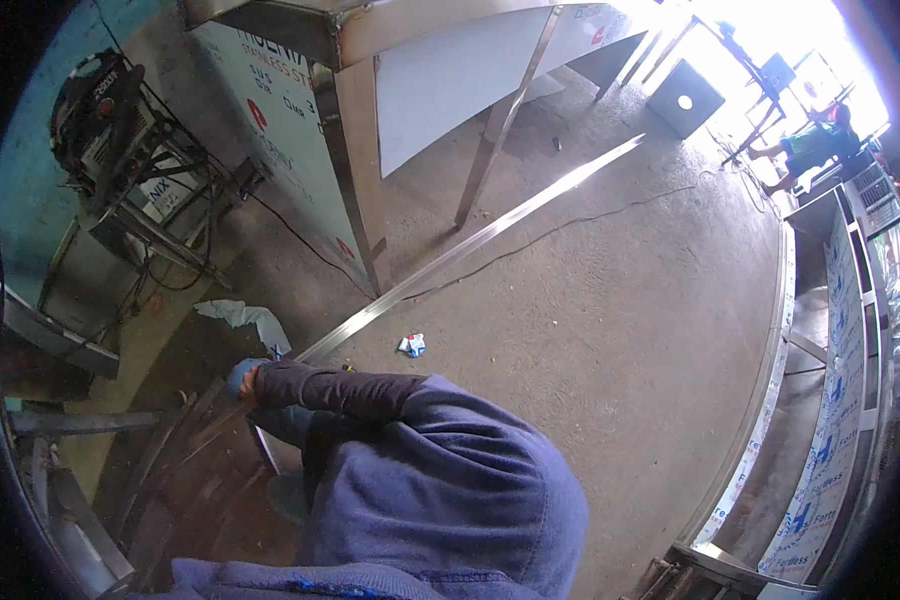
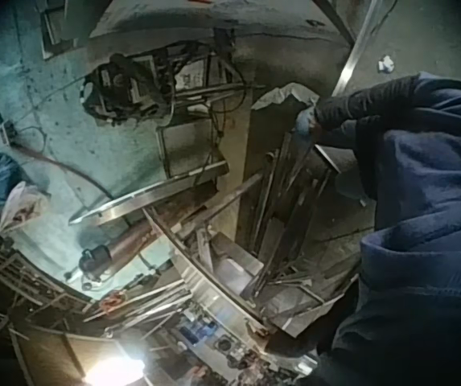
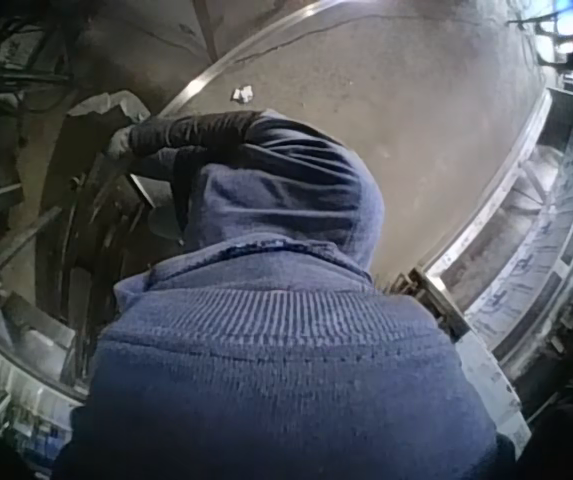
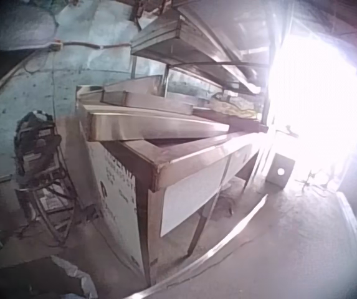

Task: Measuring and marking a long metal profile with a tape measure and pencil.

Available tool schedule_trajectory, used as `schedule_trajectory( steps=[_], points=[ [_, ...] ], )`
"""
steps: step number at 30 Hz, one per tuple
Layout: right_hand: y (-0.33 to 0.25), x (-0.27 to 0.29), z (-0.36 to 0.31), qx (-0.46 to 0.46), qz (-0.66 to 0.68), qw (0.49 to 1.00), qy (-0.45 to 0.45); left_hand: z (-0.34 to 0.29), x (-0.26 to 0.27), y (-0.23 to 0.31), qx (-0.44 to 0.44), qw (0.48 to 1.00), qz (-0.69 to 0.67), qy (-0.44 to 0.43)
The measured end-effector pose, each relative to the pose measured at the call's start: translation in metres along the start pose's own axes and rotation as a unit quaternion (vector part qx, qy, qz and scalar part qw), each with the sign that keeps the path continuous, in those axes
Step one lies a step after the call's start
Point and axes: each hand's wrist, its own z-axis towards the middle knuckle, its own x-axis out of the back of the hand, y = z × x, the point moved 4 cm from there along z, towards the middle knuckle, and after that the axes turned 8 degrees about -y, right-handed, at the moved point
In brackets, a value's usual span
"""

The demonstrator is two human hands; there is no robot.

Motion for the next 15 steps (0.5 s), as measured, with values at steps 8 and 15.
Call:
schedule_trajectory(
  steps=[8, 15],
  points=[
    [-0.004, 0.08, -0.048, -0.03, 0.03, 0.998, -0.048, -0.002, -0.002, -0.003, 0.0, 1.0, 0.001, -0.002],
    [-0.008, 0.097, -0.058, 0.002, 0.079, 0.997, -0.013, -0.004, -0.005, -0.006, 0.002, 1.0, -0.001, -0.004]
  ],
)
